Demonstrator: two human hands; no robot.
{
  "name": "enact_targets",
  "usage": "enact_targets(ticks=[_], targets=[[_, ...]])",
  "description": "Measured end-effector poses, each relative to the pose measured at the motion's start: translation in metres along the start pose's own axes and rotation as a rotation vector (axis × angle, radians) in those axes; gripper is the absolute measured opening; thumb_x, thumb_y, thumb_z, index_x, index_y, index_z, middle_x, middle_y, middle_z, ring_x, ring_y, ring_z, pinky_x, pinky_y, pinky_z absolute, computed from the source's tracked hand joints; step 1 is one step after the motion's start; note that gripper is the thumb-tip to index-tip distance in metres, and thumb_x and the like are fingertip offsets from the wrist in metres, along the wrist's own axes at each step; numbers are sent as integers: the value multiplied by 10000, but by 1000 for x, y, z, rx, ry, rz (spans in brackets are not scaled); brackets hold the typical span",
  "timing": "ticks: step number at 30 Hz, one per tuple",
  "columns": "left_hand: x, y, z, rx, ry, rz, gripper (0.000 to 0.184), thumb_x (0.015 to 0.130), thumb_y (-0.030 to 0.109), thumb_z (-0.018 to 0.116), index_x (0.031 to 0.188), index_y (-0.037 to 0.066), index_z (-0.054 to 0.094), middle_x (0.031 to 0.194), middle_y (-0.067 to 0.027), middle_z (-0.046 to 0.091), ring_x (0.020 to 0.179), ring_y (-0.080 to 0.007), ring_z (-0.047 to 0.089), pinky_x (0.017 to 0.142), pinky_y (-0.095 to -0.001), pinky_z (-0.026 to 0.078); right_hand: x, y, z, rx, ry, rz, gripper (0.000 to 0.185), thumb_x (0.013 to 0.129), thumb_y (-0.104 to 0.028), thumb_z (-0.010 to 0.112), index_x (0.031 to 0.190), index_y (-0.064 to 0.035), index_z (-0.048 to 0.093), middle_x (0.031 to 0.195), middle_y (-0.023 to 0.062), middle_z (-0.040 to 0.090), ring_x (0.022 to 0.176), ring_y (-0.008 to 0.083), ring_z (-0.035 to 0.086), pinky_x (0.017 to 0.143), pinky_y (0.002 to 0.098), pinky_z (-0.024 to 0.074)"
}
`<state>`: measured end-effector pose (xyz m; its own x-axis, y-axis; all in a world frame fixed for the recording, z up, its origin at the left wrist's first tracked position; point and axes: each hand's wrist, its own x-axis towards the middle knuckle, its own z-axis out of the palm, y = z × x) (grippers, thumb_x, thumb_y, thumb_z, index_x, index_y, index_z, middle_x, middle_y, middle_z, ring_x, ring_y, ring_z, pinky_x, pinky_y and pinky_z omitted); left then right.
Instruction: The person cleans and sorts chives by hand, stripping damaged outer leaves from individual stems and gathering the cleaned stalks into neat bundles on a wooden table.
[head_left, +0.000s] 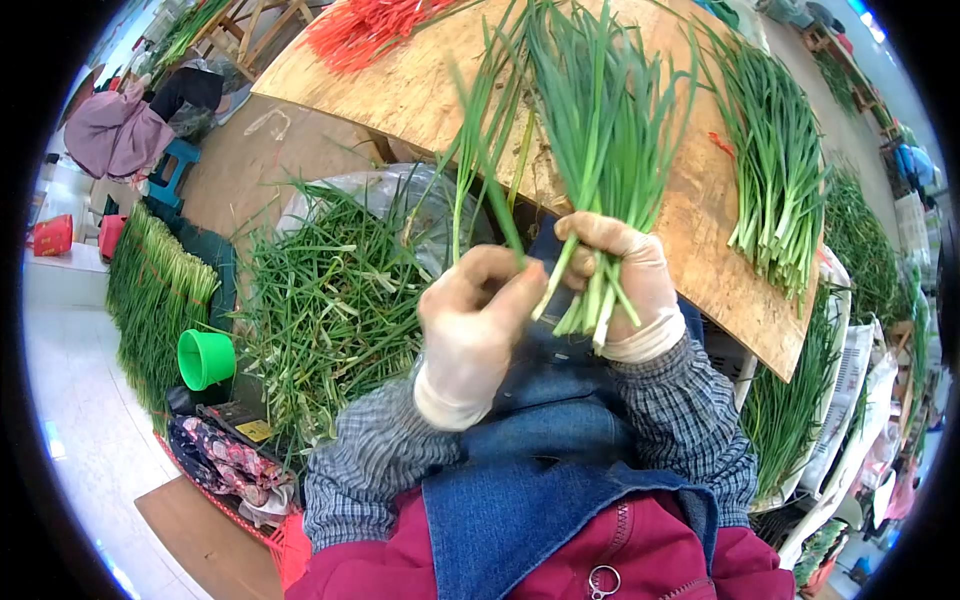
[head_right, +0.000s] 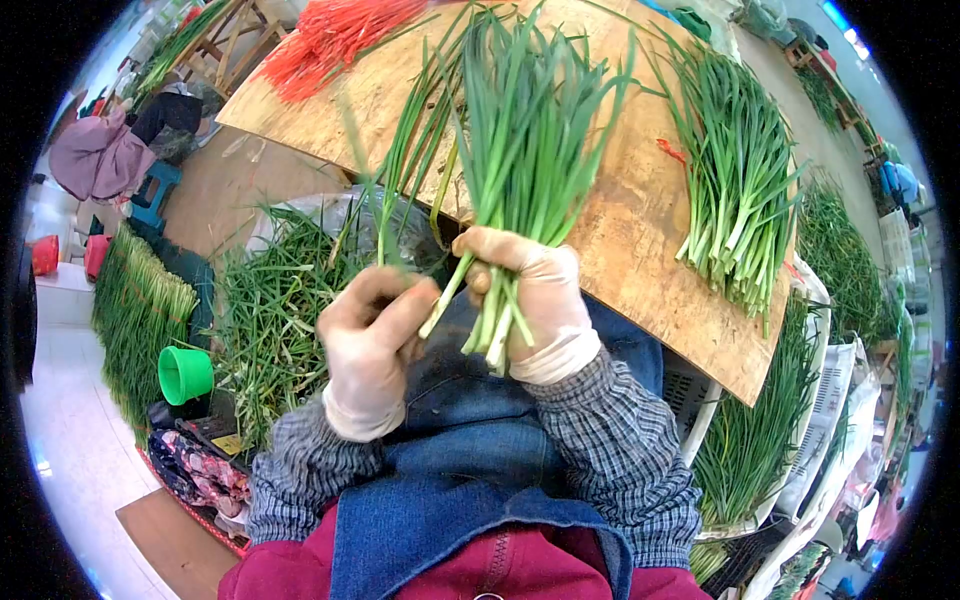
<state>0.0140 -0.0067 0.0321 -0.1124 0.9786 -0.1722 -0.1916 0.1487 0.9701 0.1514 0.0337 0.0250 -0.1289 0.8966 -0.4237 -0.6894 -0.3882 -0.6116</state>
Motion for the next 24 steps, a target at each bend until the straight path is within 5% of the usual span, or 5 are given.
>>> enact_targets(ticks=[3, 6, 11, 19, 24], targets=[[-16, -1, -29, -274, 51, 291, 45, 800, 47, 606, 803, 13, 577, 644, -38, 559, 469, -61, 446, 405, -194, 346, 5, -10, -9, 78, -24, -68, 104, 756, -47, 597, 825, 25, 567, 675, 84, 590, 484, 115, 540, 433, 215, 472], [-7, -9, -71, -148, 474, 134, 152, 835, 148, 584, 762, 17, 562, 649, -27, 545, 402, -52, 355, 382, -186, 320, 6, -17, -13, 116, -39, -83, 117, 762, -64, 599, 847, 11, 572, 687, 85, 596, 540, 155, 586, 483, 263, 526], [22, -43, -76, 488, 285, 62, 206, 791, 174, 620, 782, -32, 628, 668, -75, 618, 588, -129, 538, 557, -258, 425, 2, -13, -8, 188, -41, -4, 98, 769, -48, 575, 826, 32, 577, 706, 112, 605, 643, 214, 625, 562, 310, 557], [37, -22, -30, 44, 110, -131, 155, 802, 129, 606, 848, -18, 623, 628, -18, 565, 488, -48, 442, 439, -184, 324, 2, -5, -3, -35, 31, -65, 131, 752, 0, 564, 869, 60, 563, 747, 114, 602, 607, 172, 596, 493, 261, 512], [6, -1, -6, 15, -99, -98, 80, 773, 41, 610, 833, -10, 627, 693, -29, 597, 605, -70, 501, 584, -192, 397, 1, 4, 6, -159, 69, -98, 156, 756, -24, 606, 887, 47, 558, 743, 92, 595, 580, 138, 562, 488, 229, 466]])
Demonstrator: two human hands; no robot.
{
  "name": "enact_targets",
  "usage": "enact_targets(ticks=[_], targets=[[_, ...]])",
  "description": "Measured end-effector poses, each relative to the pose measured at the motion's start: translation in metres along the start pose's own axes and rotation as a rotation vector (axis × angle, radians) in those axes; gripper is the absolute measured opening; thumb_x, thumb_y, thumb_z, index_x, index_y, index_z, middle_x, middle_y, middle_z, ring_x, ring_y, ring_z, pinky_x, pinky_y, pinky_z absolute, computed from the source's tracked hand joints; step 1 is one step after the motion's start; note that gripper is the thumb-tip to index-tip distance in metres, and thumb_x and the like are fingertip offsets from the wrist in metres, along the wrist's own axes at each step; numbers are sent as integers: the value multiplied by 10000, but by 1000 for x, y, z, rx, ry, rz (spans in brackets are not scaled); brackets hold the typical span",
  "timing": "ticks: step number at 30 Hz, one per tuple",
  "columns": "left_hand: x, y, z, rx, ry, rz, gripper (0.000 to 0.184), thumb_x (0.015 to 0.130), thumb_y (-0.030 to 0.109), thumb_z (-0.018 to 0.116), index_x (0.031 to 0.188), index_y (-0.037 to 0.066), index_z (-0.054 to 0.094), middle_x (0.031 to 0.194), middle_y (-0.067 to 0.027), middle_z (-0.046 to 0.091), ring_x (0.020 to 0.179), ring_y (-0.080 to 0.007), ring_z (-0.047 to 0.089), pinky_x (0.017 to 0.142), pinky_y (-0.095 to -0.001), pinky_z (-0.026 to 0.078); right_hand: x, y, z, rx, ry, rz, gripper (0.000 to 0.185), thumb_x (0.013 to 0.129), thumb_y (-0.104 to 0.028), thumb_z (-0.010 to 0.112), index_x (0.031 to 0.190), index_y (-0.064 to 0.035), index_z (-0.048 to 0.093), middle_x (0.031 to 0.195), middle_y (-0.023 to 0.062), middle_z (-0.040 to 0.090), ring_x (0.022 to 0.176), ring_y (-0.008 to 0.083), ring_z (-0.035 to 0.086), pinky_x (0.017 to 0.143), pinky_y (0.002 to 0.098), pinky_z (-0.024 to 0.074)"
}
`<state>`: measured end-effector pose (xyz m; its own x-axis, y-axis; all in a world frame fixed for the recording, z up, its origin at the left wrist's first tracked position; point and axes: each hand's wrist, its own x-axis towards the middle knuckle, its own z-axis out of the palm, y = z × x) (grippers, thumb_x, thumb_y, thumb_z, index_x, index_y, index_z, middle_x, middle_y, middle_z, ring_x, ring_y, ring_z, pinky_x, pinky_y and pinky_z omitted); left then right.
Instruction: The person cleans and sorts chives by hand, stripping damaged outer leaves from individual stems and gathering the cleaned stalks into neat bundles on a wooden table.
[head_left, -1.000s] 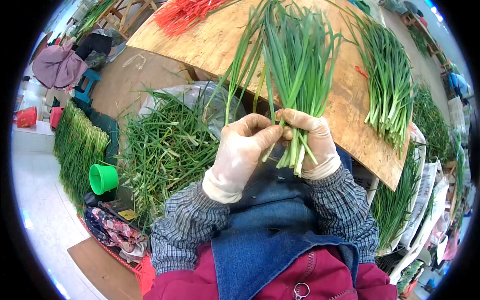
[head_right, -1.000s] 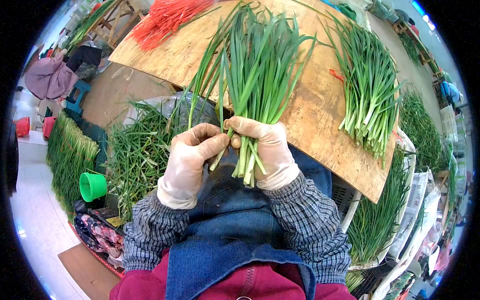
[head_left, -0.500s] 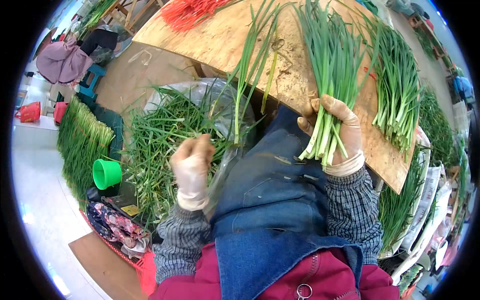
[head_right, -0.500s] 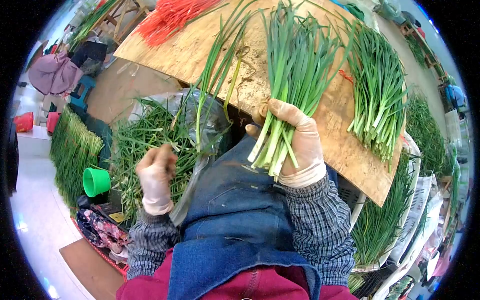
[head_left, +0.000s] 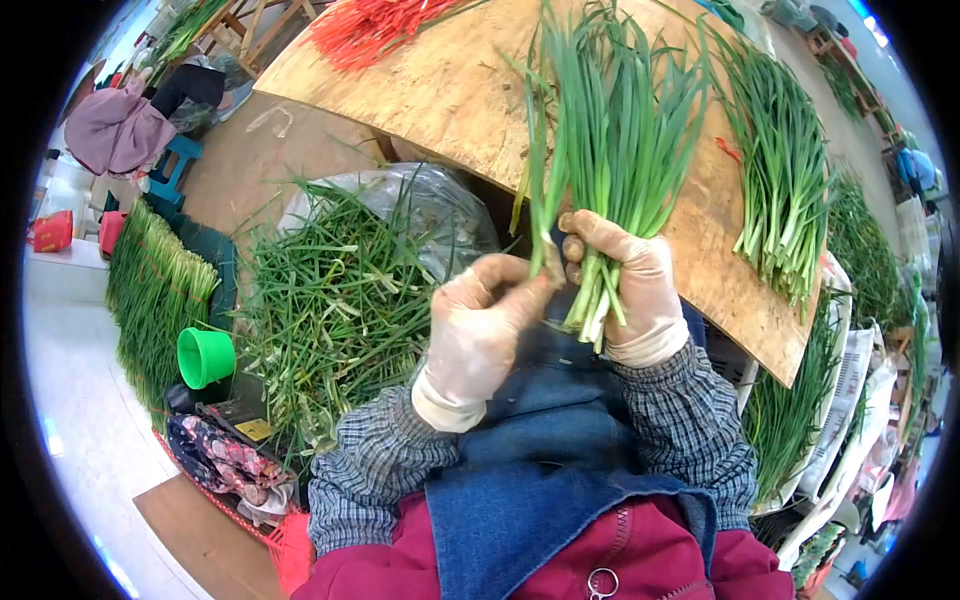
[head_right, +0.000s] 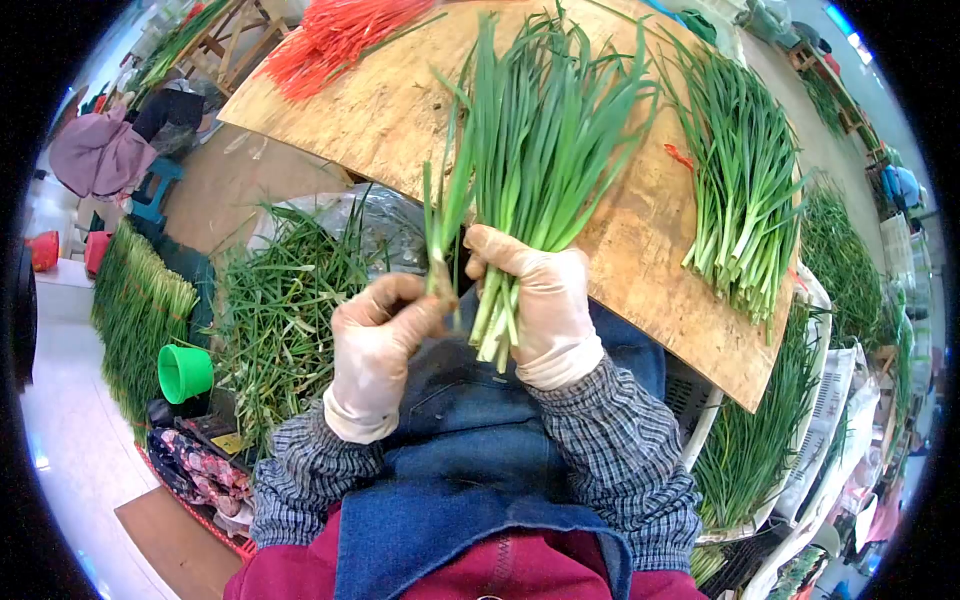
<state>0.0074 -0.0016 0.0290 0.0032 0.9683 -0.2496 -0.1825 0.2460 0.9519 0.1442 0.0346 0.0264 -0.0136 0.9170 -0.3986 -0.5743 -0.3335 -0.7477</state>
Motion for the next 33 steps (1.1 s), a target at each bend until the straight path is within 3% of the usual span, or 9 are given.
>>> enact_targets(ticks=[6, 11, 13, 21, 22, 26, 29, 32, 33], targets=[[2, -4, -1, 298, -213, -51, 143, 782, 101, 631, 823, -33, 601, 719, -39, 604, 637, -77, 528, 581, -210, 431, 1, 2, 1, -10, 36, -36, 73, 728, 16, 608, 798, 36, 599, 623, 64, 579, 459, 126, 531, 403, 229, 420], [14, 2, 13, 162, -22, -11, 225, 797, 174, 648, 835, -42, 596, 698, -52, 613, 646, -73, 538, 578, -211, 435, -4, 3, 7, -18, 91, -103, 96, 708, 34, 601, 802, 54, 600, 659, 66, 594, 500, 114, 540, 455, 229, 448], [20, -2, 17, 52, -20, 5, 140, 810, 137, 618, 819, -1, 601, 668, -3, 579, 491, -26, 421, 429, -160, 298, -5, 4, 8, -59, 119, -140, 96, 704, 34, 607, 797, 57, 603, 666, 68, 598, 508, 115, 542, 464, 230, 452], [-7, 12, 1, -32, -93, 47, 94, 770, 71, 568, 771, -23, 579, 612, -30, 545, 431, -42, 396, 387, -172, 273, -1, -7, 2, -6, 198, -52, 49, 722, -3, 608, 735, 44, 603, 575, 57, 559, 449, 138, 517, 428, 230, 424], [-17, 19, -15, -32, -118, 19, 68, 778, 35, 594, 830, -7, 602, 707, -47, 605, 561, -49, 495, 498, -185, 391, 4, -9, -3, 51, 171, -61, 56, 730, -10, 603, 736, 46, 601, 567, 58, 551, 445, 142, 510, 425, 233, 421], [-19, 12, -70, -108, 585, 328, 127, 823, 156, 604, 751, 53, 590, 685, -53, 605, 394, -37, 373, 335, -178, 277, 9, -15, -12, 169, 99, -27, 76, 760, -52, 597, 761, 20, 574, 564, 44, 532, 465, 145, 509, 450, 241, 456], [-14, 0, -102, 151, 758, 214, 206, 842, 224, 592, 734, 48, 581, 588, -7, 528, 405, -33, 366, 356, -182, 251, 6, -11, -7, 135, 111, -40, 60, 741, -35, 600, 739, 25, 596, 562, 53, 539, 461, 138, 500, 441, 235, 420], [-16, 2, -56, 237, 412, 93, 196, 845, 225, 584, 764, 49, 609, 624, -5, 558, 460, -37, 418, 397, -185, 289, 1, -6, -1, 42, 94, -27, 84, 764, -72, 586, 713, -9, 566, 568, 31, 532, 442, 130, 494, 428, 230, 434], [-14, 4, -45, 305, 235, 81, 153, 814, 172, 621, 838, 21, 631, 712, -45, 613, 612, -93, 539, 546, -212, 423, -1, -5, 0, 22, 103, -21, 80, 761, -70, 587, 712, -10, 567, 568, 32, 532, 441, 129, 493, 427, 231, 431]])
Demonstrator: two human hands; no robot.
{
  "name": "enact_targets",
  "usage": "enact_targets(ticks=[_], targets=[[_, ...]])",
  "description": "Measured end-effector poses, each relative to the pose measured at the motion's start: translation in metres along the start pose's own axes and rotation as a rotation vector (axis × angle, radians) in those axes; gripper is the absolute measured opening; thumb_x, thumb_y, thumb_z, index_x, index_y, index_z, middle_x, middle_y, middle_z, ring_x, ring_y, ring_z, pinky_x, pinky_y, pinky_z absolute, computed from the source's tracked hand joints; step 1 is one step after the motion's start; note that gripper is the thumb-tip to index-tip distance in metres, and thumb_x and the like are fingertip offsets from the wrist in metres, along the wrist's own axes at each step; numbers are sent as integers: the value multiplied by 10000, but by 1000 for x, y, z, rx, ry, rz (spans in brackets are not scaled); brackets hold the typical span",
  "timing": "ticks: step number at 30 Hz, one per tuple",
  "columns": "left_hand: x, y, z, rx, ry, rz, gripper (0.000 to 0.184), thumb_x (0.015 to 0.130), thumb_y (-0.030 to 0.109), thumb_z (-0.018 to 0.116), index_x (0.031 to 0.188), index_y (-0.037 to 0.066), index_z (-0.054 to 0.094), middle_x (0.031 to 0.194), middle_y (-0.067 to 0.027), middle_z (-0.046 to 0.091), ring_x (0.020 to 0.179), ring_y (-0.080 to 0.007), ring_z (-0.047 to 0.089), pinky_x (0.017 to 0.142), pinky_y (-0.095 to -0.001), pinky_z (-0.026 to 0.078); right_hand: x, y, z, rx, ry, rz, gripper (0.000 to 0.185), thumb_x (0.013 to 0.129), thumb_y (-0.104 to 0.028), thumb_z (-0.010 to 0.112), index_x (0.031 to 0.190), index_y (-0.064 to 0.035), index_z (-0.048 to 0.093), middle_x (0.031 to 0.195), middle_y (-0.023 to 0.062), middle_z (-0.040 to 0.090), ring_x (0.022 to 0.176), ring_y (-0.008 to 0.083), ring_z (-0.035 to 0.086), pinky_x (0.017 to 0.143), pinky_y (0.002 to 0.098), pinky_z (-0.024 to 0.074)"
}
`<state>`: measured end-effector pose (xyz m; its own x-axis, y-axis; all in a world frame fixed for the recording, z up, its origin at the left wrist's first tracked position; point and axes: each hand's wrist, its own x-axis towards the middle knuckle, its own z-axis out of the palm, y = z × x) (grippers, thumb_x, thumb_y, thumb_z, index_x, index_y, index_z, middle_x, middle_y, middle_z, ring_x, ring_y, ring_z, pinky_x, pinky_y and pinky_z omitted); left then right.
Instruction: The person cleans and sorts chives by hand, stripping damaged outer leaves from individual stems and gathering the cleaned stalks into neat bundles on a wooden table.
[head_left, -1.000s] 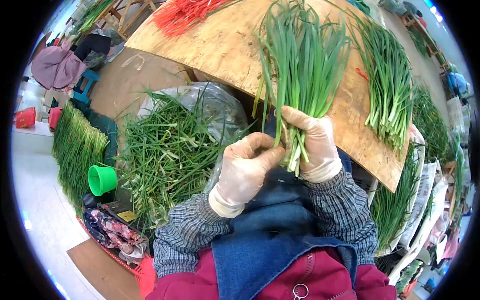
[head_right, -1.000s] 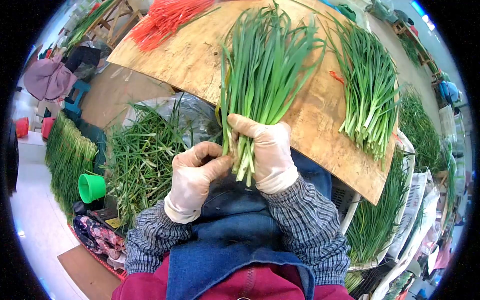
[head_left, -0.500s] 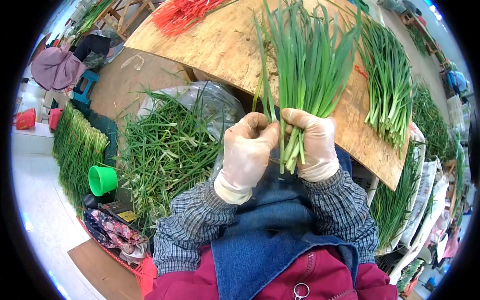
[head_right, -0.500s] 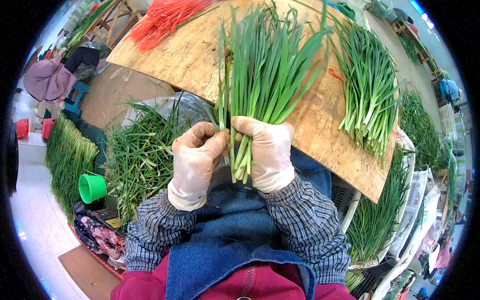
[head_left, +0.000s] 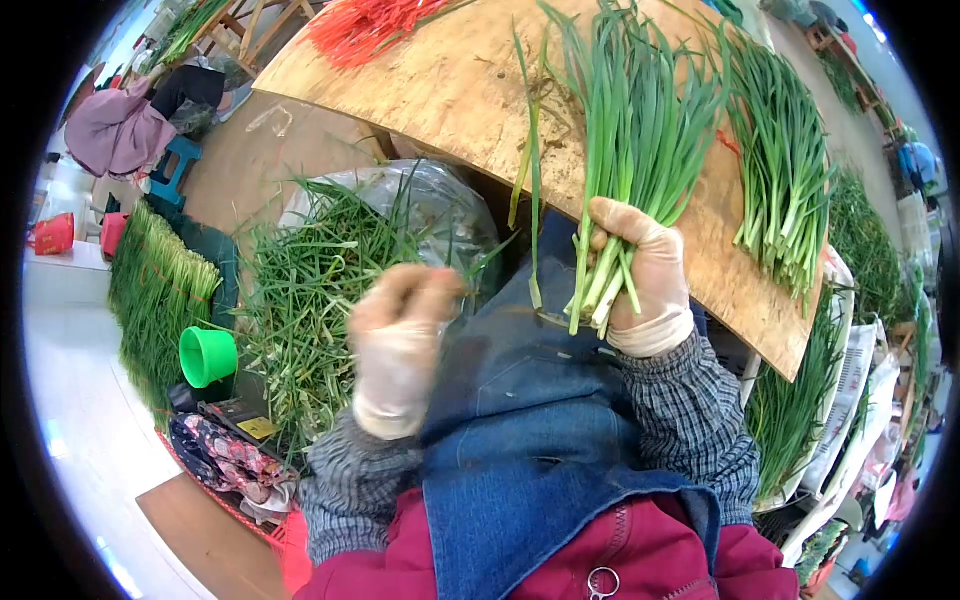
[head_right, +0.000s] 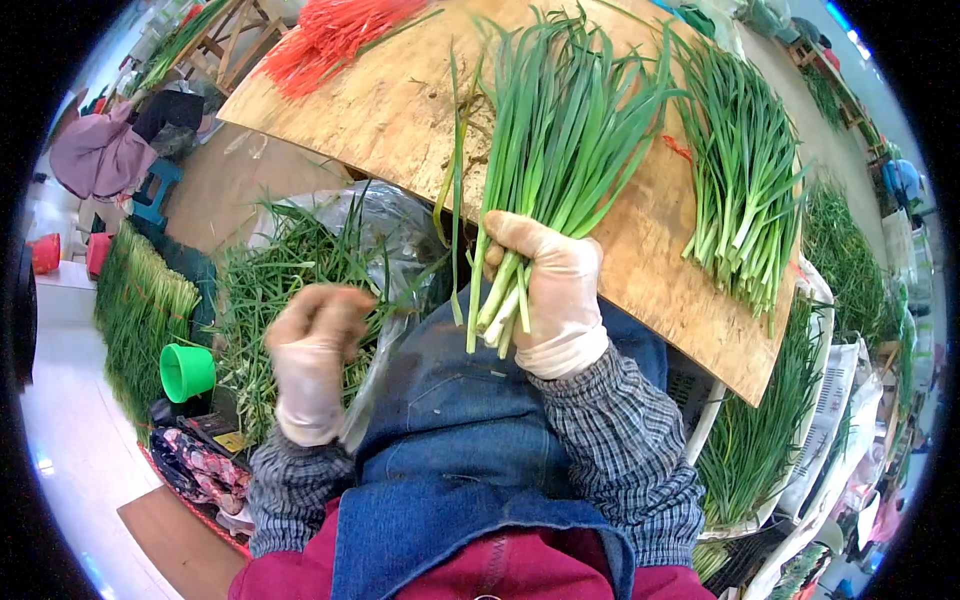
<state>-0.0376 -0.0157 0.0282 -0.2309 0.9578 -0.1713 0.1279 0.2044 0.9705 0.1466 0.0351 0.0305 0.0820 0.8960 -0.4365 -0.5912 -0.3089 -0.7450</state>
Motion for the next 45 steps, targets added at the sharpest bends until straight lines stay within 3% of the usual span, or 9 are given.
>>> enact_targets(ticks=[4, 11, 16, 23, 28, 30, 34, 36, 45], targets=[[11, 12, 53, -32, -271, 219, 127, 755, 99, 654, 809, -2, 598, 746, -108, 595, 639, -186, 580, 591, -279, 459, -4, 5, 1, 104, 2, -20, 41, 720, 21, 603, 760, 27, 598, 602, 60, 562, 474, 131, 523, 432, 225, 435], [4, 7, 43, 138, -140, 656, 22, 773, -1, 583, 754, 8, 584, 655, -52, 564, 593, -97, 513, 535, -235, 413, 2, -2, -5, 105, -19, 0, 51, 744, -30, 588, 774, 10, 576, 573, 42, 537, 462, 131, 518, 434, 228, 460], [22, -21, -27, -46, 495, 147, 198, 852, 154, 583, 681, 56, 556, 580, 2, 508, 506, -52, 405, 446, -201, 315, 11, -20, -26, 174, -112, 27, 89, 770, -117, 580, 734, -41, 552, 573, 12, 520, 459, 127, 497, 381, 296, 485], [51, -22, 44, 575, 19, 359, 514, 723, 391, 675, 961, -57, 591, 932, -212, 606, 865, -307, 578, 771, -351, 454, 3, -18, -39, 400, -77, 43, 83, 761, -42, 555, 818, 18, 565, 683, 114, 597, 636, 233, 617, 647, 388, 552], [66, -23, 70, -210, -235, -134, 278, 791, 154, 613, 968, -59, 598, 792, -74, 629, 647, -133, 563, 609, -232, 436, 2, -24, -47, 363, -166, 46, 119, 764, -48, 561, 838, 45, 564, 726, 154, 618, 623, 223, 630, 582, 320, 561], [53, -22, 42, -190, -37, 104, 173, 793, 119, 573, 907, 3, 629, 703, -70, 608, 549, -103, 523, 514, -222, 392, -5, -27, -42, 296, -132, 10, 137, 756, -57, 579, 838, 53, 571, 691, 151, 623, 554, 206, 626, 506, 282, 556], [51, -34, -60, 167, 403, 15, 258, 782, 205, 606, 944, 5, 623, 801, -108, 625, 716, -162, 579, 710, -321, 447, -14, -24, -29, 114, -105, -59, 150, 742, -17, 578, 860, 76, 579, 681, 165, 626, 507, 203, 610, 447, 277, 524], [55, -54, -86, 1413, 705, 396, 347, 766, 241, 626, 1001, -13, 601, 932, -161, 609, 876, -234, 561, 832, -372, 412, -20, -17, -20, 33, -105, -101, 148, 747, -26, 582, 858, 72, 580, 677, 164, 624, 515, 205, 609, 441, 281, 515], [33, 0, 34, -20, -571, -161, 398, 801, 219, 603, 1090, -48, 540, 1010, -131, 599, 890, -181, 566, 793, -280, 445, -46, 43, -15, -21, -81, 57, 217, 733, 49, 563, 949, 53, 562, 793, 125, 612, 640, 213, 623, 568, 288, 528]])
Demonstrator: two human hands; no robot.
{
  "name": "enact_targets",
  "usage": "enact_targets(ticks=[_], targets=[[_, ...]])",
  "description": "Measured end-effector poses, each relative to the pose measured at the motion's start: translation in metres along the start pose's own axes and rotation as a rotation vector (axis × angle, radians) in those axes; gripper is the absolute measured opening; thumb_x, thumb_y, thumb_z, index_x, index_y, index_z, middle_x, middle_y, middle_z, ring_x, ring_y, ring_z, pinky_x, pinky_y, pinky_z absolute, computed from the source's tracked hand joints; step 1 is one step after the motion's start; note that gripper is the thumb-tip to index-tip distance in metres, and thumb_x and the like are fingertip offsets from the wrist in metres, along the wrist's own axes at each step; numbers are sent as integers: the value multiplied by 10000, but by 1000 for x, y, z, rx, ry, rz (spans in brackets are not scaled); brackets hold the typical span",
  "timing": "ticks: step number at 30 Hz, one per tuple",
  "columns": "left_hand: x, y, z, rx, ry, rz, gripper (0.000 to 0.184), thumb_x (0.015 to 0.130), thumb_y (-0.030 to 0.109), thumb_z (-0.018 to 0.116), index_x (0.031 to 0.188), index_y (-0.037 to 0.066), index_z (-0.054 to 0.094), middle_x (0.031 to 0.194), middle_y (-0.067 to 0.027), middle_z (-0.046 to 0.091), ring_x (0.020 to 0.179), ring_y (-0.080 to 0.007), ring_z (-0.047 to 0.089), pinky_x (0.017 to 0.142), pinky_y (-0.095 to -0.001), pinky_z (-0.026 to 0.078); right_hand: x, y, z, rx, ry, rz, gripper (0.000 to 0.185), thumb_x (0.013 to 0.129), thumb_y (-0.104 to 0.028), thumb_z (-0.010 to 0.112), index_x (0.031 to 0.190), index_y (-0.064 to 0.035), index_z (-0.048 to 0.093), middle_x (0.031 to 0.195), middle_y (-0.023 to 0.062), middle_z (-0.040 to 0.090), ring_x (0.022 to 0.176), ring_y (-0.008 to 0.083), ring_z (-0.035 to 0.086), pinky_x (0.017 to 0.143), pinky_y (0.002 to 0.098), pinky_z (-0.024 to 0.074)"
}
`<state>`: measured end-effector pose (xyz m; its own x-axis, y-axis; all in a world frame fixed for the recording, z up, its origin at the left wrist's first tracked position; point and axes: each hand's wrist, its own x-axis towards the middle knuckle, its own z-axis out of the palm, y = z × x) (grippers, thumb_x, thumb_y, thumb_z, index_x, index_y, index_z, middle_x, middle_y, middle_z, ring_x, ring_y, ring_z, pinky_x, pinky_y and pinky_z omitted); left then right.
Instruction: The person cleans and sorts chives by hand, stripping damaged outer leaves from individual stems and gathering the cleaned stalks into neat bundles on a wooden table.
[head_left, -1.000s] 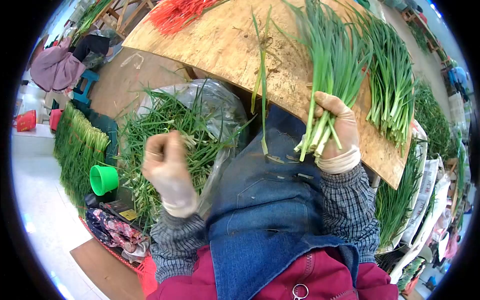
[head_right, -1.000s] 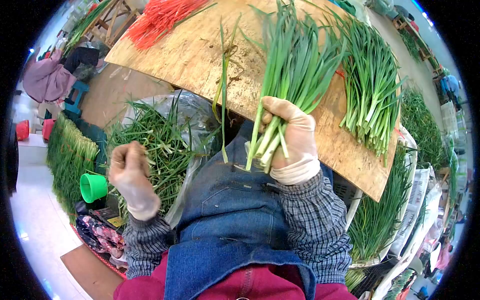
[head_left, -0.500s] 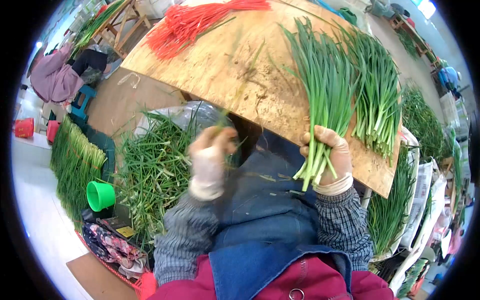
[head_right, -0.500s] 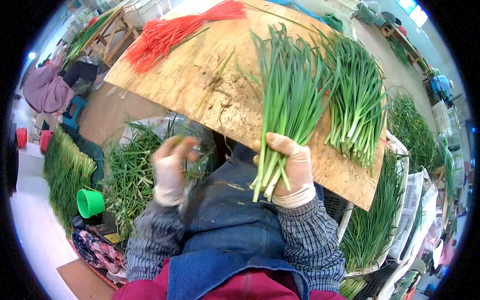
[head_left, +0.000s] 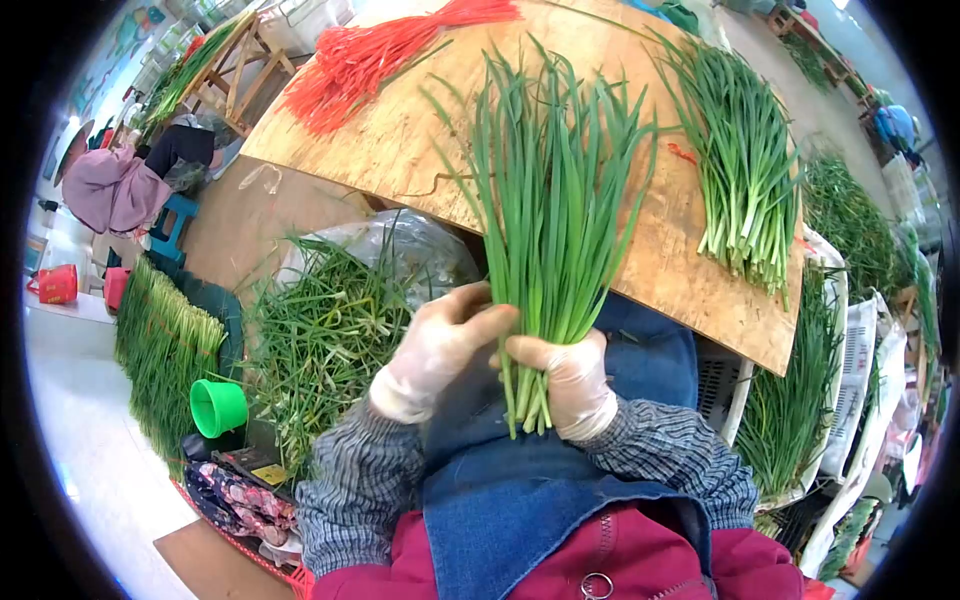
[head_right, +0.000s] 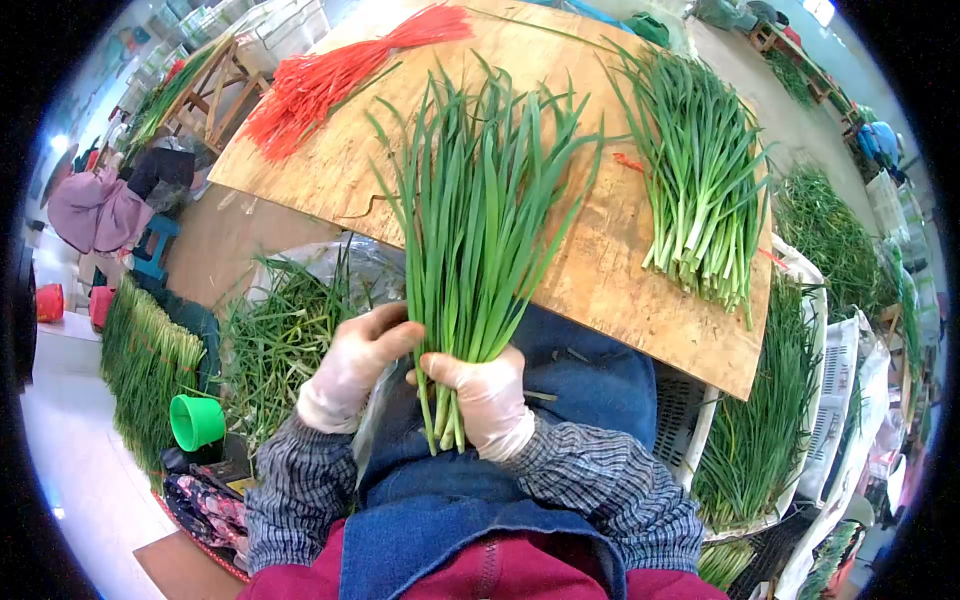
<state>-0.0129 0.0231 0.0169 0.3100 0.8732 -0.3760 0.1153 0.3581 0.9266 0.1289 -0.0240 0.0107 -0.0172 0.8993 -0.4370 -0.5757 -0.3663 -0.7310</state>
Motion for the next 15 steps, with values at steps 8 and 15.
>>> enact_targets(ticks=[8, 15], targets=[[24, 21, 32, -332, -269, -129, 347, 738, 151, 677, 1033, 2, 572, 928, -71, 613, 794, -152, 585, 715, -266, 473, 0, 14, -26, 75, -300, 163, 303, 721, -8, 644, 998, 26, 526, 840, 152, 608, 724, 280, 627, 649, 379, 545], [31, 6, 42, -462, -368, -281, 296, 703, 120, 673, 949, -19, 583, 852, -129, 624, 741, -230, 616, 694, -335, 515, 5, 15, -43, 250, -434, 366, 463, 725, -162, 695, 1106, -12, 479, 924, 167, 599, 831, 301, 615, 740, 437, 532]])
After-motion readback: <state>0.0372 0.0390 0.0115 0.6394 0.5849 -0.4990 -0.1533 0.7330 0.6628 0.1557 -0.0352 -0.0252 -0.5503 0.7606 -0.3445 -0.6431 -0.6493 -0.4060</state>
